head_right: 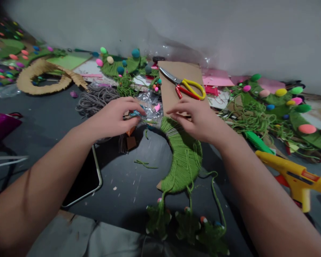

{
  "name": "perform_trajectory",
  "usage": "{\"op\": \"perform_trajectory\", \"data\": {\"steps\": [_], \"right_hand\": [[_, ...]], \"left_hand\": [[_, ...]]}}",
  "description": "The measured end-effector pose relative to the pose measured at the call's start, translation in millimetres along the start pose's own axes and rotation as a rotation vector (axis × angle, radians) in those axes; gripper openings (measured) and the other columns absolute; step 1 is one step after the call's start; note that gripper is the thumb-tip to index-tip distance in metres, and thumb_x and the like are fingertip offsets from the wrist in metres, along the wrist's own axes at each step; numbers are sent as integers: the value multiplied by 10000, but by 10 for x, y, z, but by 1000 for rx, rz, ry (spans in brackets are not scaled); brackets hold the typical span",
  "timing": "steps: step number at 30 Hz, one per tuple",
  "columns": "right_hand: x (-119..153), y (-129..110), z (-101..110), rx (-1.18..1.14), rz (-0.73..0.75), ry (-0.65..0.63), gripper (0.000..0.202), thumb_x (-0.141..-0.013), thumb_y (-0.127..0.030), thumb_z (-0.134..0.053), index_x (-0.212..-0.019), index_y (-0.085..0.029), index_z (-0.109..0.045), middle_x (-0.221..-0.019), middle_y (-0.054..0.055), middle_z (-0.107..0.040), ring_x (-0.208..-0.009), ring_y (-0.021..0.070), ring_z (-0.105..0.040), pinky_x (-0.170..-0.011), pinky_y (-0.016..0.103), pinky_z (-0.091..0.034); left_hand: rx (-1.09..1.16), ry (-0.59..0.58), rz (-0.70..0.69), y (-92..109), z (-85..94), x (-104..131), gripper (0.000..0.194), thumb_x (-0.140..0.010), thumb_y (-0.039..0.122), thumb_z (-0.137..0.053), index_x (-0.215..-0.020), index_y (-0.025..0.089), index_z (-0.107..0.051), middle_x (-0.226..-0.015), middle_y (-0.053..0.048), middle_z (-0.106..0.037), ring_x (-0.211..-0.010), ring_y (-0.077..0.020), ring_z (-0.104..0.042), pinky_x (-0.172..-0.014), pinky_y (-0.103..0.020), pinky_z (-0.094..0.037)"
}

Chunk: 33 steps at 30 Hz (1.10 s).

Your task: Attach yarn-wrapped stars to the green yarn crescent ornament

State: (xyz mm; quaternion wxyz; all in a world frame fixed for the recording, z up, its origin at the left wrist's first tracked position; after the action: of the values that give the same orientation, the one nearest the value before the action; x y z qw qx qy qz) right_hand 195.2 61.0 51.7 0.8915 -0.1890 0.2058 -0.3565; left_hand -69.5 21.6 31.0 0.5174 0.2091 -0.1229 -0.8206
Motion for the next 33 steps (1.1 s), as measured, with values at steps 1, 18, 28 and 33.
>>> {"op": "perform_trajectory", "data": {"steps": [1,18,28,33], "right_hand": [[-6,-22,-36,-6,85,-28,317,-997,-411,-595,-1165,-246,-808,-1153,110,-735,-1069,259,-685,-1001,476,-535],[-4,-41,-252,137,303,-177,449,-938,-266,-619,-1362,-280,-767,-1623,120,-524,-1510,388,-481,-1240,651,-398],[24,-85,-183,18,234,-137,458,-981,-277,-595,-1422,-268,-717,-1624,113,-505,-1511,318,-491,-1282,565,-385],[30,-84,-195,29,236,-130,459,-990,-286,-578,-1427,-245,-713,-1625,130,-500,-1515,310,-483,-1281,572,-381]], "left_hand": [[-8,-12,-19,5,-14,-1,243,-911,212,-595,-1074,187,-774,-1147,-96,-706,-1087,-279,-659,-973,-448,-513],[-19,-85,-86,4,-166,-21,249,-937,158,-574,-1066,172,-786,-1067,-100,-704,-1075,-280,-646,-944,-431,-492],[-25,-91,-59,-1,-155,-28,235,-910,139,-571,-1016,183,-776,-1051,-89,-691,-1039,-275,-639,-902,-422,-484],[-30,-85,-51,7,-152,-24,227,-908,144,-572,-1006,186,-772,-1049,-87,-694,-1047,-276,-637,-904,-425,-486]]}}
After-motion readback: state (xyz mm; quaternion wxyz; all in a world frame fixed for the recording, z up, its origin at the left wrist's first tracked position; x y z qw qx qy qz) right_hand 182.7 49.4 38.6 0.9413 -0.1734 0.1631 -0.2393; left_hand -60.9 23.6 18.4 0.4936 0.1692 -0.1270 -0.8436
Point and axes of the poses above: each hand's wrist, its own x-axis away from the middle knuckle, its own z-axis out of the back of the hand, y = z × x, the point moved 2 cm from there along -x, towards the middle knuckle
